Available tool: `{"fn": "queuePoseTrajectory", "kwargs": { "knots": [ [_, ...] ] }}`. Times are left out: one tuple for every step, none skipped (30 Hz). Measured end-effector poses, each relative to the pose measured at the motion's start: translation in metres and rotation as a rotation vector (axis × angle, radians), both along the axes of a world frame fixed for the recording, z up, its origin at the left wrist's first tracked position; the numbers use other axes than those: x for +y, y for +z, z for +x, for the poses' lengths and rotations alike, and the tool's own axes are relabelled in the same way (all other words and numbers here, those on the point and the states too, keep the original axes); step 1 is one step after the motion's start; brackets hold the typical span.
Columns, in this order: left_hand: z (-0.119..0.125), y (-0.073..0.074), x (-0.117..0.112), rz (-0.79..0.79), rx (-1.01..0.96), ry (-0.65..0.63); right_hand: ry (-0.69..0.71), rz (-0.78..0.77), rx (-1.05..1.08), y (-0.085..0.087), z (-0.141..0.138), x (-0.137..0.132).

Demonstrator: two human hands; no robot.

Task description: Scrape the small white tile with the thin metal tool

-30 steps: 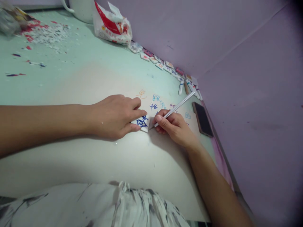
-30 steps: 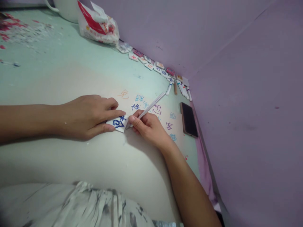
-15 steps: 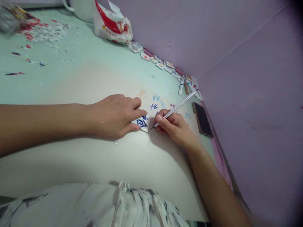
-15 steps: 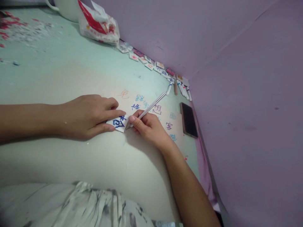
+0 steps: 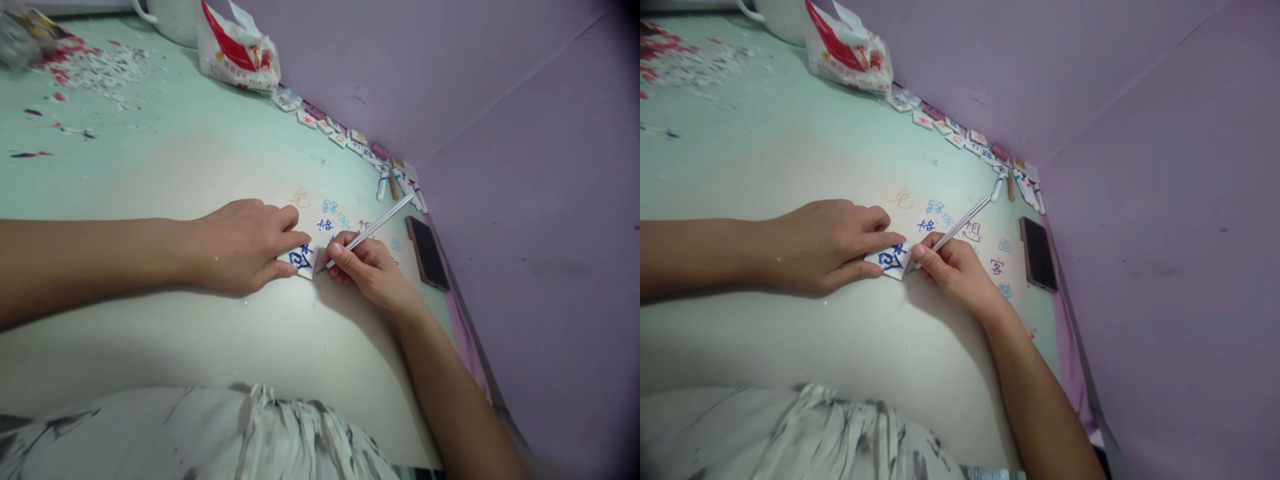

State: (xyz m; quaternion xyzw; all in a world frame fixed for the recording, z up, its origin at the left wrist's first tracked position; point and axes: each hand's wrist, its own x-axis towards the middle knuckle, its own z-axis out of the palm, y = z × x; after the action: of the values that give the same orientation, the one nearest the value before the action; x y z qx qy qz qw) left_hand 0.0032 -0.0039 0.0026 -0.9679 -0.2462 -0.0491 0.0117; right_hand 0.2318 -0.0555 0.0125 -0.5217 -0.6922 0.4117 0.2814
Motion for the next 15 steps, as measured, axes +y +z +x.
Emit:
{"fn": "queuePoseTrajectory", "kwargs": {
  "knots": [
    [0.0000,-0.0001,0.0000,-0.002,-0.002,0.002,-0.002,0.000,0.000,0.0002,-0.0001,-0.0001],
    [0.0000,-0.0001,0.0000,-0.004,-0.004,0.003,-0.003,0.000,0.000,0.0005,-0.0003,-0.0002],
    [0.0001,-0.0001,-0.0001,-0.002,-0.008,0.005,-0.003,0.000,-0.001,0.0008,-0.0006,-0.0003],
    [0.0001,0.0000,-0.0001,0.000,-0.008,0.006,-0.002,0.000,-0.003,0.0012,-0.0009,-0.0004],
    [0.0002,0.0001,-0.0002,0.003,-0.008,0.006,-0.001,0.001,-0.004,0.0015,-0.0012,-0.0005],
    [0.0002,0.0003,-0.0002,0.005,-0.005,0.005,-0.001,0.000,-0.007,0.0018,-0.0014,-0.0006],
    [0.0003,0.0004,-0.0003,0.006,-0.001,0.005,-0.002,-0.002,-0.010,0.0020,-0.0016,-0.0007],
    [0.0003,0.0006,-0.0004,0.005,0.003,0.005,-0.005,-0.004,-0.012,0.0022,-0.0016,-0.0008],
    [0.0003,0.0006,-0.0004,0.004,0.006,0.006,-0.007,-0.006,-0.012,0.0022,-0.0016,-0.0008],
    [0.0002,0.0006,-0.0004,0.004,0.007,0.006,-0.009,-0.006,-0.009,0.0023,-0.0015,-0.0009],
    [0.0002,0.0005,-0.0003,0.003,0.006,0.006,-0.010,-0.007,-0.006,0.0022,-0.0014,-0.0009],
    [0.0001,0.0003,-0.0002,0.002,0.003,0.005,-0.009,-0.007,-0.002,0.0021,-0.0012,-0.0009],
    [0.0000,0.0001,-0.0001,-0.001,-0.002,0.005,-0.007,-0.006,0.001,0.0019,-0.0010,-0.0008],
    [-0.0001,-0.0002,0.0001,-0.005,-0.008,0.005,-0.006,-0.005,0.003,0.0018,-0.0009,-0.0007],
    [-0.0002,-0.0004,0.0001,-0.009,-0.013,0.005,-0.005,-0.006,0.003,0.0016,-0.0008,-0.0006]
  ]
}}
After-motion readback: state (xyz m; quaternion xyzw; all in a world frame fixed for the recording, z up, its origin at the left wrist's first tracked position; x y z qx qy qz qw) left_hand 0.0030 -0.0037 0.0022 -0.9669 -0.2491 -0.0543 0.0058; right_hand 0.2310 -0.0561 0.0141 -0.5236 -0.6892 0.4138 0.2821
